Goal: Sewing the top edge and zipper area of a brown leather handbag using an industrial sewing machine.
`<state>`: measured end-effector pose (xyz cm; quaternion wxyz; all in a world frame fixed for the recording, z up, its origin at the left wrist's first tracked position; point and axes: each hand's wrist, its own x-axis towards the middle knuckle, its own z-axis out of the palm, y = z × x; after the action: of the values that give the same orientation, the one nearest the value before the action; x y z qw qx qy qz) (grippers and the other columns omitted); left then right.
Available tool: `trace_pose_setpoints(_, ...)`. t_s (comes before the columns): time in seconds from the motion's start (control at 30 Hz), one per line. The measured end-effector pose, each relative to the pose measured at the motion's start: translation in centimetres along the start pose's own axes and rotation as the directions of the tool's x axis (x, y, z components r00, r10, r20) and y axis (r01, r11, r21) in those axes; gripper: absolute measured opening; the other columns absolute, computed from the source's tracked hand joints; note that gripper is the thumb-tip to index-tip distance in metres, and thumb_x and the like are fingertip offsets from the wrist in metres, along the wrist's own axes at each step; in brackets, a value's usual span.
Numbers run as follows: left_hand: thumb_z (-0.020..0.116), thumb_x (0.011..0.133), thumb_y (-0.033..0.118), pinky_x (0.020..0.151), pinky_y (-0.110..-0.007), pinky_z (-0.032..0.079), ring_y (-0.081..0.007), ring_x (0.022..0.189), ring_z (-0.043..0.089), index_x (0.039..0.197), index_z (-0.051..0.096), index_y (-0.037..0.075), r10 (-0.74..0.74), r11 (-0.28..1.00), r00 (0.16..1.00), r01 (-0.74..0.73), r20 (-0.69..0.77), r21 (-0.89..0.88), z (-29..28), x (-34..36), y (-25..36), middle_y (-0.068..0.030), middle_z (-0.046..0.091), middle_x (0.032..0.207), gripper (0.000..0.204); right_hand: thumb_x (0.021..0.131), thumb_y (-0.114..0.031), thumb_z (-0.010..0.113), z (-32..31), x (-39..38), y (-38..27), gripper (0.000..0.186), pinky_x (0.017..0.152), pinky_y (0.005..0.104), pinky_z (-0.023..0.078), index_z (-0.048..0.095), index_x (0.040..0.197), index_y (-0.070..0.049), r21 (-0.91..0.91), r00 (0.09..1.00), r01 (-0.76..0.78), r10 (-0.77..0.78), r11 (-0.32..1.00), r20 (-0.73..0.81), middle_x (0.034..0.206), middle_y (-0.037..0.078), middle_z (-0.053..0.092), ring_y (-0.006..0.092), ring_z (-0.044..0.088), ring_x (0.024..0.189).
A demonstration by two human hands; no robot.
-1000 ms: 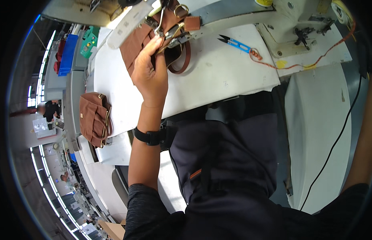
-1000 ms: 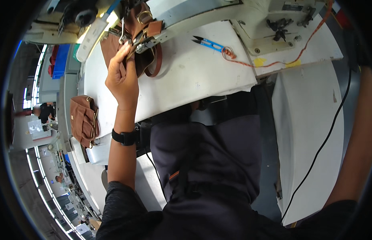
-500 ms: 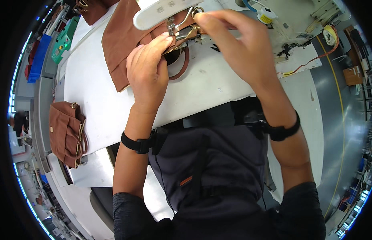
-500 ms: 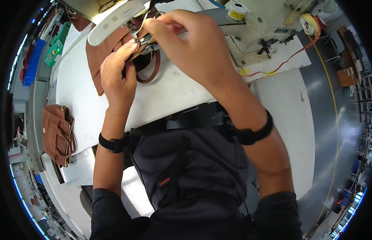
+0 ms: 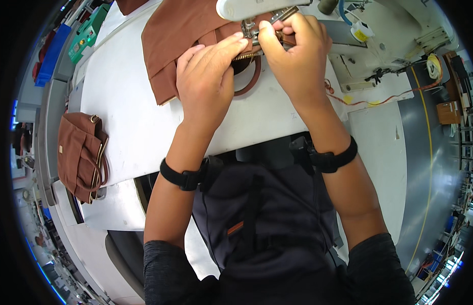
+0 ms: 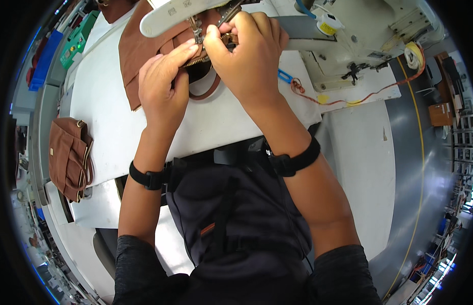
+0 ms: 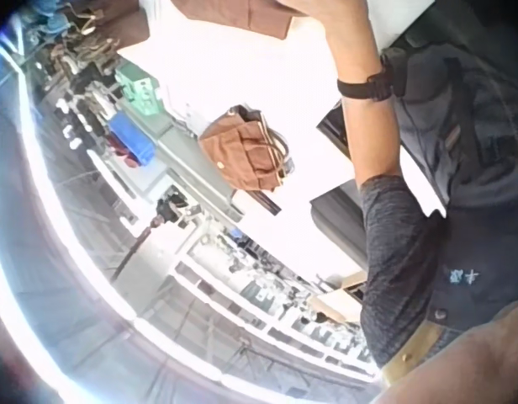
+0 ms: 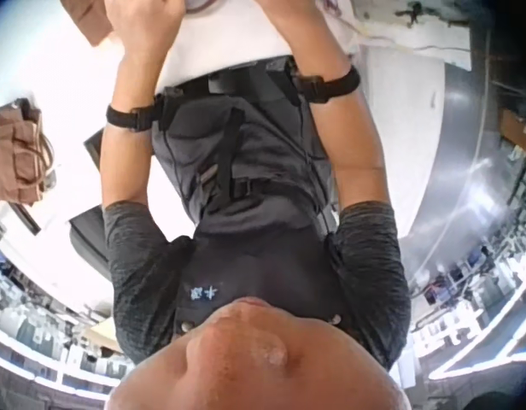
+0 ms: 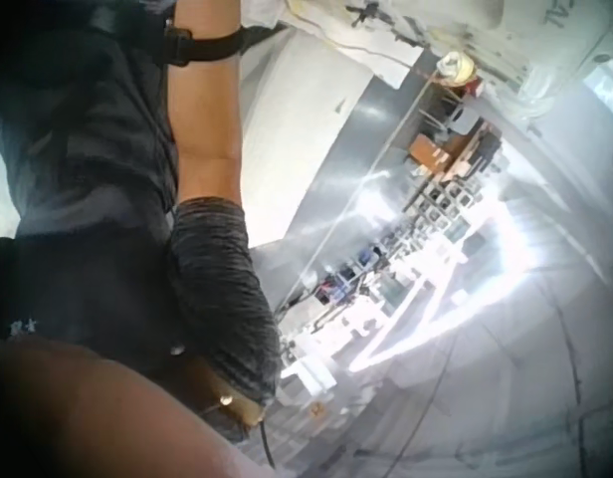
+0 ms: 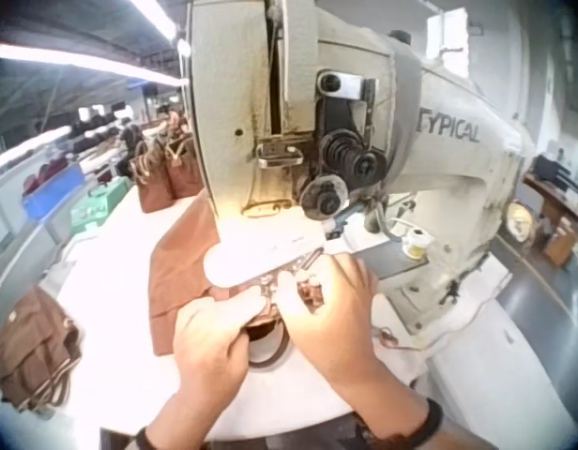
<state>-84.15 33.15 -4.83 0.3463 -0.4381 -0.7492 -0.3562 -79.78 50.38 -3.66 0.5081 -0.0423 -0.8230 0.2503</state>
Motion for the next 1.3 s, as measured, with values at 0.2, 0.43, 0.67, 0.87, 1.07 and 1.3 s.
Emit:
trace_pose_setpoints(0.2,0.062,0.079,-0.01,0.094,-0.036,0.048,-0.0209,0.1,0.069,0.119,0.072,0.012,0.039,0.997,0.999,-0.039,0.0,0.071,0.2,-0.4,0.1,-0.002,0.074,0.127,0.047,0.094,-0.024,0.072,-4.4,-2.0,-2.7,0.016,0.08,0.0329,0.045,0.072,0.097,-0.009,0.272,0.985,-0.167,0.175,0.948,-0.006,0.086,0.0,0.068,0.0139,0.06,0.079)
trace_pose_setpoints(0.43,0.058,0.079,-0.007,0.1,-0.038,0.045,-0.0221,0.105,0.069,0.119,0.072,0.01,0.007,1.0,0.997,-0.008,0.073,0.01,-0.2,0.2,0.1,-0.0025,0.075,0.124,0.046,0.102,-0.025,0.064,-4.0,-2.1,-3.0,0.023,0.061,0.0251,0.044,0.072,0.103,-0.003,0.507,0.368,-0.809,0.416,-0.298,0.832,0.083,0.002,0.07,0.0092,0.055,0.065)
trace_pose_setpoints(0.67,0.058,0.081,-0.007,0.1,-0.038,0.046,-0.0251,0.105,0.07,0.118,0.071,0.007,-0.048,0.996,0.996,0.053,0.073,-0.069,0.0,0.5,0.5,-0.0084,0.075,0.122,0.042,0.095,-0.019,0.071,-3.1,-1.7,-4.7,0.017,0.058,0.0243,0.044,0.07,0.087,-0.005,0.683,0.442,-0.647,0.563,-0.339,0.698,0.075,0.002,0.067,0.0092,0.055,0.06)
trace_pose_setpoints(0.87,0.058,0.08,-0.008,0.1,-0.038,0.047,-0.0257,0.105,0.071,0.117,0.072,0.006,-0.111,0.987,0.993,0.114,0.032,-0.114,0.5,0.1,0.7,-0.0084,0.075,0.122,0.042,0.094,-0.017,0.071,-2.4,-1.7,-5.3,0.019,0.053,0.0252,0.042,0.067,0.078,-0.006,0.656,0.378,-0.584,0.555,-0.479,0.741,0.07,0.003,0.064,0.0099,0.052,0.056)
trace_pose_setpoints(1.07,0.059,0.08,-0.009,0.098,-0.036,0.046,-0.0217,0.103,0.07,0.117,0.072,0.007,-0.006,0.998,0.999,0.003,0.047,0.059,-0.5,0.5,1.3,-0.0059,0.076,0.122,0.042,0.087,-0.016,0.074,-1.2,-2.8,-4.4,0.018,0.055,0.0327,0.049,0.063,0.081,-0.002,0.508,0.747,-0.608,0.655,0.609,0.109,0.061,0.006,0.064,0.0152,0.059,0.053)
trace_pose_setpoints(1.3,0.061,0.08,-0.01,0.098,-0.035,0.046,-0.0206,0.106,0.07,0.119,0.073,0.008,-0.001,0.995,1.0,-0.002,0.028,0.104,-0.1,0.1,1.5,-0.0045,0.076,0.123,0.044,0.097,-0.028,0.065,-2.1,-3.1,-4.0,0.032,0.053,0.0278,0.048,0.068,0.083,0.001,0.461,0.614,-0.779,0.671,0.426,0.416,0.064,0.008,0.068,0.0128,0.062,0.052)
